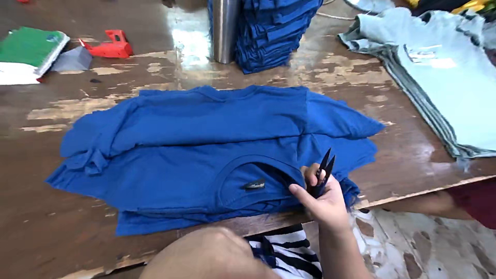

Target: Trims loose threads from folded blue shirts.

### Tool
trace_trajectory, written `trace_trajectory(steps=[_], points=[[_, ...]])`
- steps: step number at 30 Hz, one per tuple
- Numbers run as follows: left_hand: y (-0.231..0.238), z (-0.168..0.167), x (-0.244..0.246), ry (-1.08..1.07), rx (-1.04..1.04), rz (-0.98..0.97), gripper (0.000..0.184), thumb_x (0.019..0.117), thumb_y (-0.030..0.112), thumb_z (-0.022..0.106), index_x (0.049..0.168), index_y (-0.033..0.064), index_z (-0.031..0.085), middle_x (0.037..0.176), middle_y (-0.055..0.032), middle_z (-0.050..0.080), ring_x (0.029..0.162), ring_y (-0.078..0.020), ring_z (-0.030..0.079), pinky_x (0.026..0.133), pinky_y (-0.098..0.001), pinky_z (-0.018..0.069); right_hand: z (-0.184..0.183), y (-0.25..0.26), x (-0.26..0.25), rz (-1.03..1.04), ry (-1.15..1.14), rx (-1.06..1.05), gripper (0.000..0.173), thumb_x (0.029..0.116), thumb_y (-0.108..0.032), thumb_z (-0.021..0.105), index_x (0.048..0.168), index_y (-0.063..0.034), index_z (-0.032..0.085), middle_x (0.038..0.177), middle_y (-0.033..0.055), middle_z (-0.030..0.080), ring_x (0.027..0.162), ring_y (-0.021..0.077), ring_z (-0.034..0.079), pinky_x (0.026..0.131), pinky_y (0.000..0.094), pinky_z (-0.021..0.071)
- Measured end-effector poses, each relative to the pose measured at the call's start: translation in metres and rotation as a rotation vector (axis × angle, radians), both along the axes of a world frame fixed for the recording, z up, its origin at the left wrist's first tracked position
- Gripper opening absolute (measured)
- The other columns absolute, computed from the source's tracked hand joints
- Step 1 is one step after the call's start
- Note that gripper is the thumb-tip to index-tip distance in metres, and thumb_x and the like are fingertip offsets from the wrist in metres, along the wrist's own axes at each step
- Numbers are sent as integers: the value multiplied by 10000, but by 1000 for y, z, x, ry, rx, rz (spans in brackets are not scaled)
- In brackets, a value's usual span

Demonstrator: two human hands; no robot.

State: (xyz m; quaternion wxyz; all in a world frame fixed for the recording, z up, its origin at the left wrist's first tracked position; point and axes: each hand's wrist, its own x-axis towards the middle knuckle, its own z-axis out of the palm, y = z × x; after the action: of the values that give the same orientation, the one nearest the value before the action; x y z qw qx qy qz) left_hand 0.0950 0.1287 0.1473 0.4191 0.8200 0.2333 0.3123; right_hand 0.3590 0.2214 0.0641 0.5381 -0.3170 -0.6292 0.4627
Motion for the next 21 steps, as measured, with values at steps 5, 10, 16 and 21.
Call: trace_trajectory(steps=[5,10,16,21], points=[[27,-34,21,553,44,970,515,973,433,610,1325,60,662,1053,-155,690,895,-308,689,755,-487,582,11,-6,-6,-363,-479,461,134,817,-122,635,811,-101,503,736,24,526,781,110,522,769,262,397],[3,-29,-7,615,-109,984,298,849,175,553,1084,35,671,654,-12,553,540,-140,530,502,-326,466,11,-13,11,43,-710,614,84,899,-185,575,836,-131,556,818,50,593,875,222,569,846,376,433],[14,-58,-4,-249,201,1185,170,1024,87,547,1081,6,686,1038,-10,694,924,-3,662,810,-180,578,1,-14,-6,139,-776,597,197,883,-285,570,763,-130,545,728,40,566,700,195,551,649,362,437],[18,-53,13,-1030,-356,978,146,1056,75,477,1133,148,577,1008,-6,734,916,-135,739,824,-345,634,36,-9,-21,521,-576,454,245,989,-313,578,975,-69,593,840,57,585,754,128,562,683,265,486]])
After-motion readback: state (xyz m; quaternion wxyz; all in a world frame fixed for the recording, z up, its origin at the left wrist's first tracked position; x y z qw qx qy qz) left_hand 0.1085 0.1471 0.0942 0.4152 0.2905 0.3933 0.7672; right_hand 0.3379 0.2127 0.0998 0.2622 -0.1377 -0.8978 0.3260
